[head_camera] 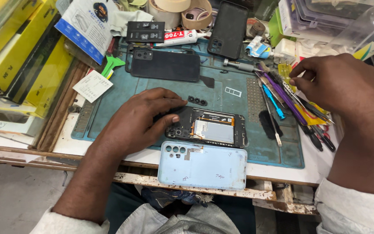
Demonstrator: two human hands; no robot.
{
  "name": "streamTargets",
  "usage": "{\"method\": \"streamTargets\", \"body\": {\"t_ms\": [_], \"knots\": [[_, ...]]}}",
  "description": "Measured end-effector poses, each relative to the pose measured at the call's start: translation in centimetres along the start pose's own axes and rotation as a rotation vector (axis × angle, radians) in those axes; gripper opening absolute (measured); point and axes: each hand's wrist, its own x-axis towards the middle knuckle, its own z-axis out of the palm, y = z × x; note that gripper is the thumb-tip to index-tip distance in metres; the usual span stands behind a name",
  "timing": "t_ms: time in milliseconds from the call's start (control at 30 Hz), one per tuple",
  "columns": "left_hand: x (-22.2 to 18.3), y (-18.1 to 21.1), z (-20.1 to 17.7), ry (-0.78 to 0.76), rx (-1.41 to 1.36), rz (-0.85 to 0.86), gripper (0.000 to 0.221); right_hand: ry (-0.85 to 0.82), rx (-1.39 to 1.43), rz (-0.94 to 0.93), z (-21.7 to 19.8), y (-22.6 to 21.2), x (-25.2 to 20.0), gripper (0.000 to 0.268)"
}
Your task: The person reassembles a disassembled smartphone on a cluttered workbench. They place the camera module into the chassis, secure it with screws using a screwdriver, and then attach the back cover. The person handles the phone, camera module, screws, and screwdriver throughout the process.
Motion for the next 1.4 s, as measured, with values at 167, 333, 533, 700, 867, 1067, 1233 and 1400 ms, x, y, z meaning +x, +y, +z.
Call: {"method": "streamTargets", "body": {"t_ms": [167,333,533,700,867,1067,1233,1400], "knots": [[0.0,0.0,-0.2,0.027,0.003,-0.015,0.03,0.1,-0.002,-0.02,-0.3,0.1,-0.5,0.024],[-0.2,-0.1,0.1,0.095,0.025,0.008,0.025,0.125,0.096,-0.089,-0.3,-0.4,-0.9,0.023],[-0.5,0.0,-0.2,0.195,0.041,0.041,0.02,0.066,0.126,-0.159,0.2,-1.4,-0.6,0.025],[-0.6,0.2,-0.5,0.258,0.042,0.066,0.013,0.047,0.104,-0.151,-0.3,-2.2,-0.7,0.025],[-3.3,0.5,-0.7,0.444,-0.02,0.022,0.012,0.058,0.112,-0.173,-0.2,-2.6,-0.9,0.03],[-5.8,2.0,-0.4,0.458,-0.129,-0.086,0.013,0.151,0.189,-0.227,-0.3,-1.8,-0.9,0.023],[-5.5,2.0,-0.1,0.403,-0.041,-0.15,0.011,0.187,0.166,-0.127,-1.0,-0.1,-1.6,0.019],[-5.0,2.5,-0.1,0.377,-0.016,-0.158,0.014,0.129,0.158,-0.113,-1.5,1.1,-2.1,0.021]]}}
